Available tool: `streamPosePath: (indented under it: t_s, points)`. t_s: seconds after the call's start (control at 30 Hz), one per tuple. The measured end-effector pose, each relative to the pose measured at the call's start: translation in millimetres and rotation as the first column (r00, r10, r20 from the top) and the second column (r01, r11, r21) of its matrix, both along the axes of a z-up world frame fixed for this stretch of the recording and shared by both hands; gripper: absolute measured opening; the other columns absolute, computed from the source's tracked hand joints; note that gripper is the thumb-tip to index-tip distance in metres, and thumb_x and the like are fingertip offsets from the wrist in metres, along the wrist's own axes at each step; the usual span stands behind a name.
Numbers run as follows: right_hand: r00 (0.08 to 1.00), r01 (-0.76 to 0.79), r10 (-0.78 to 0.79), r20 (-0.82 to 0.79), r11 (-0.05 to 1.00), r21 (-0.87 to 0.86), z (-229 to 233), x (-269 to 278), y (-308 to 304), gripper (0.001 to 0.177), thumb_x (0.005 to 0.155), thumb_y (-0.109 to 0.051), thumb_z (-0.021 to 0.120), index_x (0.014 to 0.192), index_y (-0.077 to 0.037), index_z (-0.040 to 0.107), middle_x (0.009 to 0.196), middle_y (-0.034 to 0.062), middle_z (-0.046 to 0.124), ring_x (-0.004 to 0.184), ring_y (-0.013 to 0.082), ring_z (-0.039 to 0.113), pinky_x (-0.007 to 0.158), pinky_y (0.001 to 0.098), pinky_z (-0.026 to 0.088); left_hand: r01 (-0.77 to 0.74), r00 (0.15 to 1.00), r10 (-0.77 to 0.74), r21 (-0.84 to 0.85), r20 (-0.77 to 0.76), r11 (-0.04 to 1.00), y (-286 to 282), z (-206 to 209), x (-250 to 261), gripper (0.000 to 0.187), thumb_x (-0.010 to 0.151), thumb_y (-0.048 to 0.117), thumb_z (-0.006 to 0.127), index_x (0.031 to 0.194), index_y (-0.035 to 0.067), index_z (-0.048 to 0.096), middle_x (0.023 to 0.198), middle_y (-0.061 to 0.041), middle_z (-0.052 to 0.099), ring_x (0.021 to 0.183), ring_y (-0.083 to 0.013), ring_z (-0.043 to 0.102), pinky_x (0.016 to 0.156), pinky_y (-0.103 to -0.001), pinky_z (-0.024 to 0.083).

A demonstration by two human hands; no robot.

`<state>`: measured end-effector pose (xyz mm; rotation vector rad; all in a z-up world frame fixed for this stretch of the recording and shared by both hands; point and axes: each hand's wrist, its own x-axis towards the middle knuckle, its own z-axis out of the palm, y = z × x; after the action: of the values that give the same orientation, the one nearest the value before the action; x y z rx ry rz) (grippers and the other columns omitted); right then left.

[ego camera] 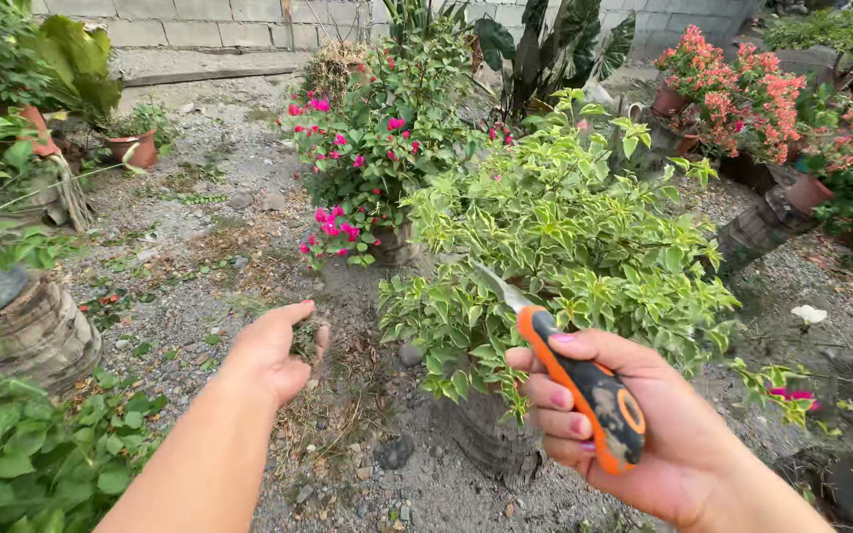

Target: The person uses a trowel to loosen the soil in several potted plants and pulls out weeds by hand.

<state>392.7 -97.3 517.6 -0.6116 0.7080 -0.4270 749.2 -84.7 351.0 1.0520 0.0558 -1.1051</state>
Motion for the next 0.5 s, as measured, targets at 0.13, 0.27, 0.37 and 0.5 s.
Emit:
streamPosePath:
  t_s: [0.13, 0.27, 0.37, 0.5]
  points:
    - [0.999, -0.042, 0.042, 0.006, 0.997, 0.071, -10, 51, -25, 0.035, 0.088, -0.029, 0.059, 0.107, 0.000, 0.061, 0.063, 0.0036, 0.051, 0.048, 0.0131, 0.049, 0.044, 0.0278, 0.040, -0.035, 0.998, 0.034, -0.032, -0.047, 0.999, -30, -14, 63, 0.013, 0.094, 0.009, 0.066, 0.106, 0.007, 0.061, 0.101, -0.008, 0.064, 0.083, -0.0192, 0.063, 0.063, -0.030, 0.056]
    - [1.000, 0.004, -0.001, -0.028, 0.993, 0.122, -28, 116, -52, 0.037, 0.087, -0.029, 0.059, 0.109, 0.000, 0.061, 0.063, 0.0036, 0.051, 0.048, 0.0130, 0.048, 0.045, 0.0285, 0.040, -0.041, 0.999, 0.042, 0.039, -0.014, 0.998, -59, -23, 140, 0.013, 0.095, 0.010, 0.064, 0.108, 0.007, 0.063, 0.102, -0.008, 0.063, 0.083, -0.0196, 0.062, 0.062, -0.031, 0.055]
    - [1.000, 0.023, -0.024, 0.005, 0.995, 0.095, -34, 168, -73, 0.037, 0.088, -0.029, 0.059, 0.114, -0.003, 0.061, 0.063, 0.0028, 0.051, 0.049, 0.0130, 0.048, 0.044, 0.0282, 0.039, -0.044, 0.999, 0.046, 0.096, -0.012, 0.994, -87, -26, 198, 0.013, 0.096, 0.010, 0.065, 0.107, 0.007, 0.060, 0.102, -0.008, 0.061, 0.082, -0.0186, 0.061, 0.061, -0.032, 0.056]
    - [0.977, 0.204, -0.194, -0.090, 0.971, 0.126, -36, 218, -92, 0.049, 0.084, -0.032, 0.059, 0.125, -0.005, 0.063, 0.060, 0.0025, 0.050, 0.045, 0.0126, 0.046, 0.042, 0.0284, 0.037, 0.035, 0.999, -0.038, 0.181, 0.014, 0.983, -139, -14, 250, 0.013, 0.096, 0.010, 0.065, 0.108, 0.005, 0.060, 0.102, -0.010, 0.062, 0.081, -0.0191, 0.063, 0.058, -0.030, 0.056]
